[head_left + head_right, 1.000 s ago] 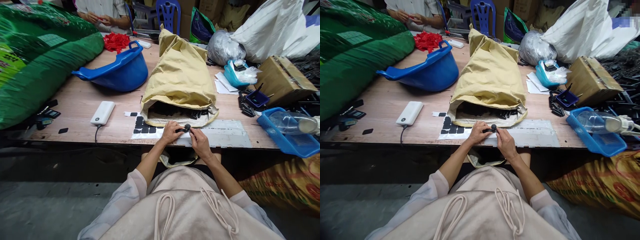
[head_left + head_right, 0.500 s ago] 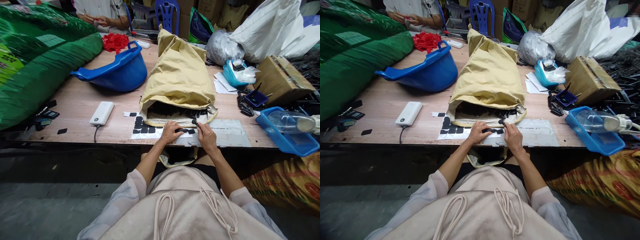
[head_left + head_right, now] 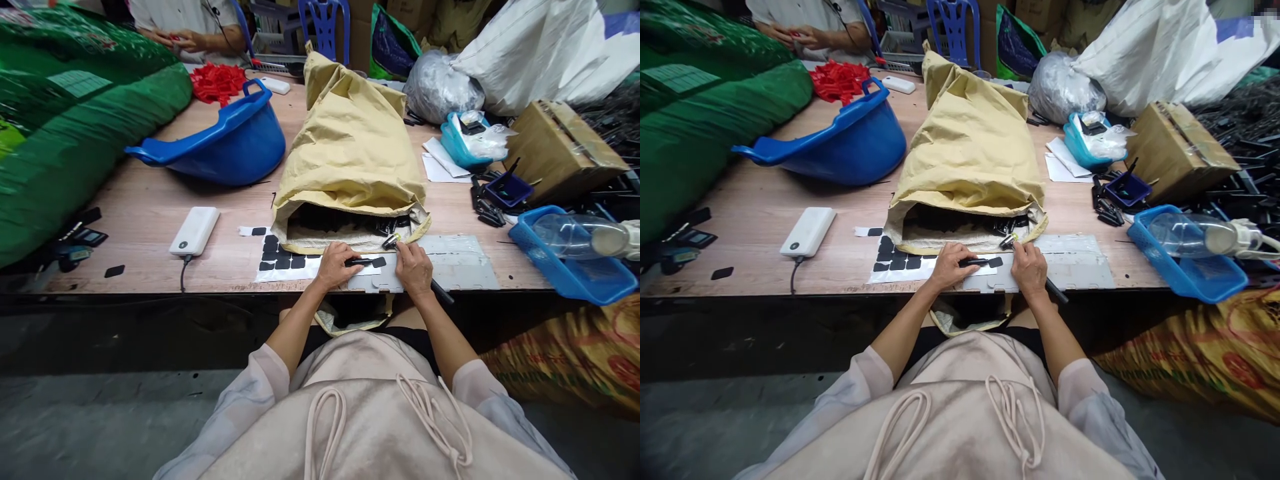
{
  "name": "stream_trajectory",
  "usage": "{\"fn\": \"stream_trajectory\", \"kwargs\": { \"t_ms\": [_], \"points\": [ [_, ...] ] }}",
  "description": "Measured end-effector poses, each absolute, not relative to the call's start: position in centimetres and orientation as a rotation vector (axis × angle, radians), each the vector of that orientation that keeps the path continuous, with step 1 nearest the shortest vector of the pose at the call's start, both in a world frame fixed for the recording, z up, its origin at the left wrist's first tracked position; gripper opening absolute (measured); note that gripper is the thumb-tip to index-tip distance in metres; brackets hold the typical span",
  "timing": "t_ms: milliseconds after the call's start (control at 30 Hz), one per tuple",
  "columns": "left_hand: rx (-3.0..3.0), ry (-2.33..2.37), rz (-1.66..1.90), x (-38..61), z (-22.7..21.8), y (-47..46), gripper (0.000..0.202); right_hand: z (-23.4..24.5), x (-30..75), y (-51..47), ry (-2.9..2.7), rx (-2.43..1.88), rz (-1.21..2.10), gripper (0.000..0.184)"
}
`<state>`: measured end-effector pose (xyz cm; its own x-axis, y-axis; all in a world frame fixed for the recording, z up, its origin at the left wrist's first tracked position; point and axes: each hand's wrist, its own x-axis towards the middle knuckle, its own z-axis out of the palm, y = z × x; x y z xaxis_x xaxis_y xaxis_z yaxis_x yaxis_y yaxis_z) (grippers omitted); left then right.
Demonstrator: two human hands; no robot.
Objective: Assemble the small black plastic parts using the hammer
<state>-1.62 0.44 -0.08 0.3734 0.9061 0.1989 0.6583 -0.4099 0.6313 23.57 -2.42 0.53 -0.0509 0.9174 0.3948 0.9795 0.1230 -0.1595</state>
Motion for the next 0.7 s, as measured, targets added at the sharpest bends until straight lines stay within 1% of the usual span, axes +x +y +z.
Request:
{"fn": "stream_trajectory", "kwargs": {
  "t_ms": [200, 333, 400, 567, 700],
  "points": [
    [2.233, 1.294, 0.773, -1.6, 0.3, -0.8, 0.017, 0.6, 23.5, -2.3, -2.023, -1.825, -0.227, 0.038],
    [2.316, 1.102, 0.825, -1.2, 0.3, -5.1, 0.022, 0.5, 23.4, -2.3, -2.026, -1.84, -0.224, 0.038],
    [2.368, 0.985, 0.798, -1.1, -0.2, -7.6, 0.024, 0.6, 23.4, -2.3, -2.03, -1.849, -0.223, 0.038],
    [2.41, 0.901, 0.551, -1.3, -4.3, -11.1, 0.024, 0.4, 23.4, -2.3, -2.033, -1.854, -0.201, 0.037],
    [2.216, 1.19, 0.238, -1.8, -8.2, -11.0, 0.024, 0.3, 23.3, -2.2, -2.022, -1.843, -0.247, 0.036]
  ]
}}
